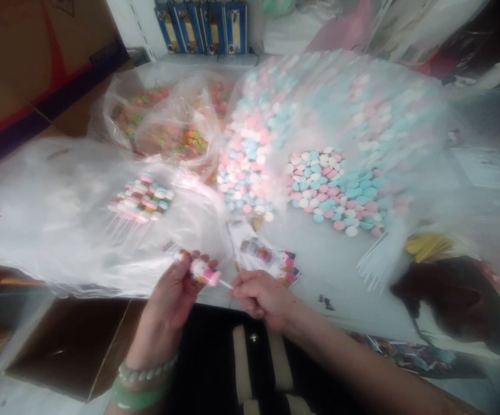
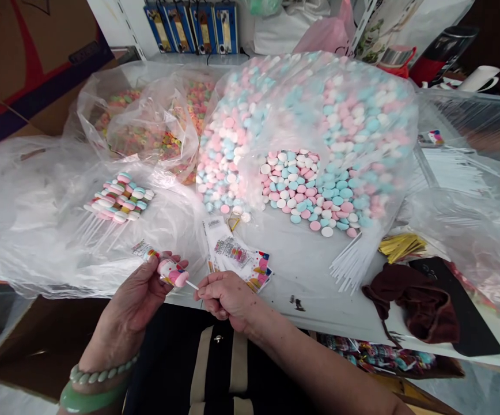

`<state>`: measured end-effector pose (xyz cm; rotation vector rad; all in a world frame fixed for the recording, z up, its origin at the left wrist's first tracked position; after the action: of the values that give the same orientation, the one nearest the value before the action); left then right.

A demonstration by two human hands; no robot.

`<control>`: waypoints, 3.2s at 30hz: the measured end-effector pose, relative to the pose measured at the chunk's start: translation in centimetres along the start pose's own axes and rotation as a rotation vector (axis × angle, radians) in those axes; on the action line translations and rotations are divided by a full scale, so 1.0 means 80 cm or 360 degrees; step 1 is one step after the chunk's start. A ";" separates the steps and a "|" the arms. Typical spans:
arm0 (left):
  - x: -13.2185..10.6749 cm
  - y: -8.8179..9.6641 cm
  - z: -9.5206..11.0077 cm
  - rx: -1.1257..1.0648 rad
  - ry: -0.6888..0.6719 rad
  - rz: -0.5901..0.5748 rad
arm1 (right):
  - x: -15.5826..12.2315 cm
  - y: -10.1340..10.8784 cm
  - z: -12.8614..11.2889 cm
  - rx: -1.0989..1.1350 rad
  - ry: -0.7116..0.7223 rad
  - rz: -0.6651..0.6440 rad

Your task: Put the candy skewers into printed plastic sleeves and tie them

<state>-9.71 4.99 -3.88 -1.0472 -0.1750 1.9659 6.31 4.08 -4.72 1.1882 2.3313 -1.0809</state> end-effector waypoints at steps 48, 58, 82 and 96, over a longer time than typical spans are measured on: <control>-0.004 -0.015 0.000 -0.0594 -0.0056 0.0061 | -0.033 -0.022 -0.033 -0.2065 0.0809 0.0618; -0.015 -0.033 -0.023 -0.0333 0.0097 -0.0151 | -0.028 -0.010 -0.037 -0.1763 0.0765 0.0653; -0.025 -0.041 -0.080 -0.0011 0.0321 -0.0367 | -0.013 0.027 -0.027 -0.1038 0.0528 0.0680; -0.026 -0.020 -0.074 -0.0316 0.0143 -0.0104 | -0.036 -0.030 -0.054 -0.2072 0.1271 0.0857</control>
<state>-3.81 2.88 -5.63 -1.2396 -0.3564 1.8670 6.38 4.76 0.94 1.5140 2.1168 1.1464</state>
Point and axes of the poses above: each hand's wrist, its own x-axis towards the middle knuckle, its own y-axis out of the back of the hand, z = x × y, the point moved 8 cm from there along x, towards the middle knuckle, and after that the axes turned 9 degrees about -x, right-handed, at the moved point
